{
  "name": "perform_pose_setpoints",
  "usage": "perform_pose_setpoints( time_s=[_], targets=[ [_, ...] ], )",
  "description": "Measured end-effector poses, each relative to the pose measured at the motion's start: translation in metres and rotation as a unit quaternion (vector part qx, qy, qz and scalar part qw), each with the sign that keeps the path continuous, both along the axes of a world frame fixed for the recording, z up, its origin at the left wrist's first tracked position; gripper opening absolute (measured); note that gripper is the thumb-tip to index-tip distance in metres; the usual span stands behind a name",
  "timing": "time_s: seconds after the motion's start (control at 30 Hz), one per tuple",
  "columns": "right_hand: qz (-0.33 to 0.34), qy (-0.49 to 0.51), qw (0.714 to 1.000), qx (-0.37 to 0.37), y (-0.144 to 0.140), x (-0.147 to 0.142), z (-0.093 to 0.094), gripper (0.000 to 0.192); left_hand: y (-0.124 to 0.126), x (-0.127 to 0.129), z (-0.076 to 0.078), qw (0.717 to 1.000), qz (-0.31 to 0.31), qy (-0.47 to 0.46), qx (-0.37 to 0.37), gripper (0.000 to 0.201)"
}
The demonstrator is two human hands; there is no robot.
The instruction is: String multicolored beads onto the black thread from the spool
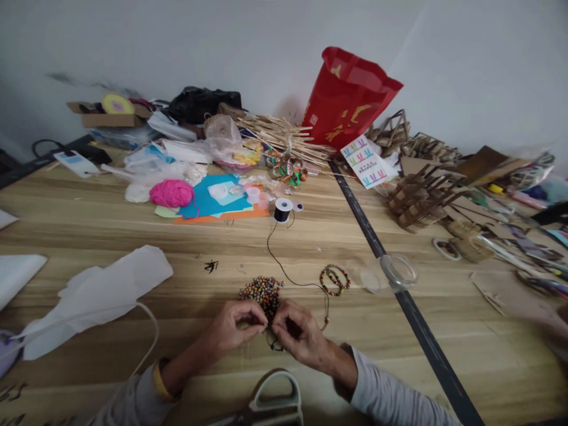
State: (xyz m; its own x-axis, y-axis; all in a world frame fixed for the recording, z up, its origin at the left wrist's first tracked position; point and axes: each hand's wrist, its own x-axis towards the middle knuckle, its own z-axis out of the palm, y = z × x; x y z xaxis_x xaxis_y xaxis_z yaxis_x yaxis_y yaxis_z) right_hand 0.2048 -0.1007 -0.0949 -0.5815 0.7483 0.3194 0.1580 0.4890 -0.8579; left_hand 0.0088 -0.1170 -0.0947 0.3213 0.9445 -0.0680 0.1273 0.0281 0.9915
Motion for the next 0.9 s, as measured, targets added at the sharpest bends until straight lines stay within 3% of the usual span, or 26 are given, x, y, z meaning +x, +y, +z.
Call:
perform_pose_setpoints(
  time_s=[0.27,0.9],
  targets=[
    [0.002,-0.001,1.0,0.012,-0.0007,-0.0004,0.0024,0.013,0.0007,-0.0013,-0.0072,1.0,0.003,0.005,0.025,0.011],
    [0.007,-0.003,1.0,0.018,-0.0009,-0.002,0.0052,0.015,-0.0013,-0.0015,-0.0046,0.998,-0.013,0.025,0.048,0.012]
  ],
)
